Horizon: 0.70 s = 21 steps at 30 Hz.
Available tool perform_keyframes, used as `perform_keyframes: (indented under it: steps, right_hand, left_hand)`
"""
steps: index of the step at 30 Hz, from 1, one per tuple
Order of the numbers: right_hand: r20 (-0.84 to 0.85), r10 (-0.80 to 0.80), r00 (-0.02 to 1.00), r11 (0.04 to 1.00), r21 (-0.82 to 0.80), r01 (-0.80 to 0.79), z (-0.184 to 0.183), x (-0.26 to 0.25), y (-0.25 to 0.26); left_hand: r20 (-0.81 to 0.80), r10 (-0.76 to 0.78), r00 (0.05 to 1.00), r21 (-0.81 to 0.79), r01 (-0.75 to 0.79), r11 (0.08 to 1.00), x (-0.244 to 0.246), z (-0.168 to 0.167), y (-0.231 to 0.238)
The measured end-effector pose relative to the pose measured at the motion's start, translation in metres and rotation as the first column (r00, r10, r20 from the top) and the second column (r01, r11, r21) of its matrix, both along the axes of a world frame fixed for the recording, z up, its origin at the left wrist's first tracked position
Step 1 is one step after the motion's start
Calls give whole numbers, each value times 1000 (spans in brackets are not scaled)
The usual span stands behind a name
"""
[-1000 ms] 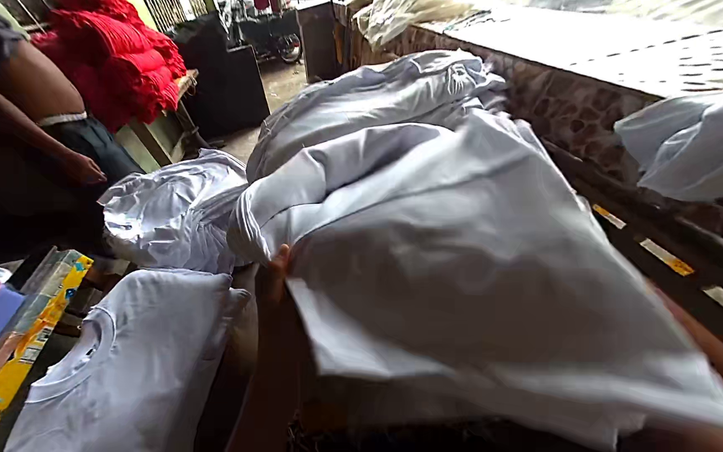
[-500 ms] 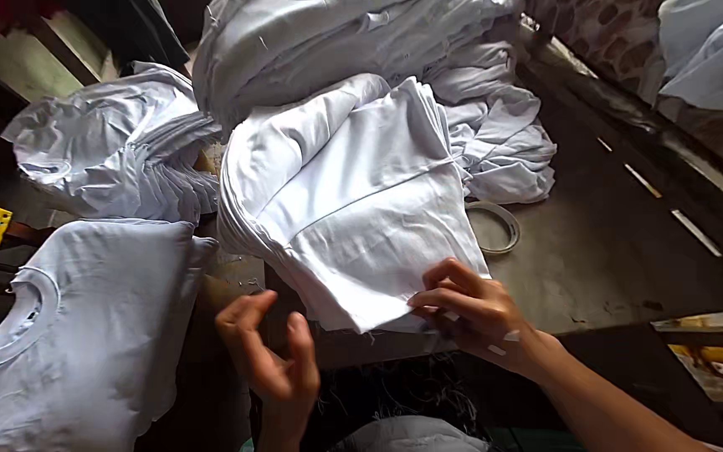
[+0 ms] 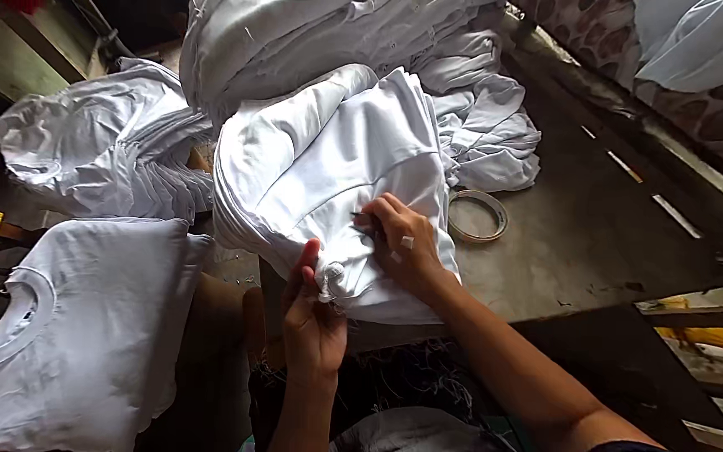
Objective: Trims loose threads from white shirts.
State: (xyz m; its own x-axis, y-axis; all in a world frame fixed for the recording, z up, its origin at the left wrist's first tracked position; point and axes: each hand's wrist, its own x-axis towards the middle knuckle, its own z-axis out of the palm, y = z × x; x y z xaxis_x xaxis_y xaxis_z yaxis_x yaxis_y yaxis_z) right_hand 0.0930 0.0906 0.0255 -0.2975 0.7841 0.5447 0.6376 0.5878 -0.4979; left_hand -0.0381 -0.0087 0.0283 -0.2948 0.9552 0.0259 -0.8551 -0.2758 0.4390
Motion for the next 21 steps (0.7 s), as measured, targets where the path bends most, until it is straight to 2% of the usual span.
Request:
perform_keyframes:
  steps: [1, 2, 3, 4, 5, 6, 8, 12, 18, 21]
  right_hand:
    - [6, -10, 1000, 1000, -14, 10, -1, -1, -1]
    - [-28, -10, 1000, 1000, -21, 9, 0, 0, -6]
    - [-83, -2, 997, 999, -46, -2, 2, 3, -16]
    - [-138, 12, 990, 997, -72, -22, 3, 6, -28]
    - [-182, 42, 982, 994, -89, -59, 5, 9, -42]
    - [-213, 94, 972, 989, -93, -116, 6, 12, -56]
    - [-240, 191, 952, 976, -55, -210, 3, 15, -80]
    - [-158, 223, 962, 975, 22, -223, -4, 17, -104]
    - [-180, 242, 953, 970, 40, -239, 5, -3, -95]
    - [-161, 257, 953, 966, 82, -247, 5, -4, -88]
  left_hand:
    - [33, -34, 999, 51, 32, 998, -2, -2, -3]
    - [-59, -28, 998, 135, 36, 990, -3, -4, -6]
    - [-249, 41, 968, 198, 9, 980, -4, -5, -10]
    - [-436, 158, 886, 225, -63, 972, -3, -5, -11]
    - [-556, 278, 783, 245, -165, 955, -2, -6, -10]
    - [-608, 367, 704, 266, -255, 929, -2, -8, -8]
    - [-612, 420, 670, 285, -308, 908, -8, -9, -11]
    - [-618, 310, 723, 293, -154, 944, -17, 0, -34]
    - [-702, 333, 630, 337, -118, 934, -10, -6, -39]
    - [-687, 319, 653, 324, -118, 939, -11, -7, -39]
